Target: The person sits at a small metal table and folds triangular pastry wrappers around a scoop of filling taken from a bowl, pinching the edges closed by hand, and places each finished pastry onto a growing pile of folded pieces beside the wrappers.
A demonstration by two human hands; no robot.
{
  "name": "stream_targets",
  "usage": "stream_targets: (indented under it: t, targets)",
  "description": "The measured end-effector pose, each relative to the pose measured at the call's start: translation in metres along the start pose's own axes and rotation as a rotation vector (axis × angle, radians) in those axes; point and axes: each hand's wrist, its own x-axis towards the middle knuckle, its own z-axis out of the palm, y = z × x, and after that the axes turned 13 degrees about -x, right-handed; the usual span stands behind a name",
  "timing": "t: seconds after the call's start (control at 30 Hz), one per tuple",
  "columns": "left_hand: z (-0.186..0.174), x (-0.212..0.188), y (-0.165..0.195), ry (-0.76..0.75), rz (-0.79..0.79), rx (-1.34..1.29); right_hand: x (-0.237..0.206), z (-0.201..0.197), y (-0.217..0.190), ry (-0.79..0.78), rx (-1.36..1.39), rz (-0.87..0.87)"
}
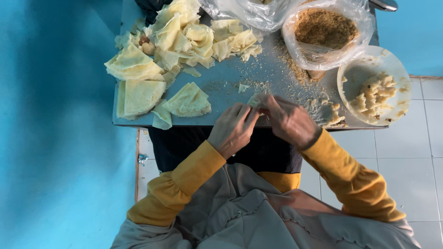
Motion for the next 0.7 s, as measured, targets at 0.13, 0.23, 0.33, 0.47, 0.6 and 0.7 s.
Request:
stream_targets:
  t: [0.13, 0.23, 0.33, 0.47, 0.6, 0.7]
  targets:
    - [-0.006, -0.004, -0.003, 0.010, 0.135, 0.046, -0.011, -0.012, -0.014, -0.112, 0.074, 0.162]
    - [-0.003, 0.006, -0.005, -0.003, 0.103, -0.012, -0.004, -0.014, -0.015, -0.094, 0.084, 0.154]
    - [0.002, 0.023, -0.013, -0.028, -0.113, -0.162, 0.012, -0.013, -0.003, -0.131, 0.190, 0.151]
    - [0.006, 0.047, -0.036, -0.339, -0.429, -0.189, 0.028, -0.010, 0.021, -0.418, 0.516, 0.444]
    - [0.005, 0.038, -0.036, -0.177, -0.281, -0.194, 0.017, -0.004, 0.013, -0.296, 0.462, 0.395]
    - [0.006, 0.022, -0.017, -0.119, -0.140, -0.095, 0.004, -0.002, -0.014, 0.150, 0.106, 0.091]
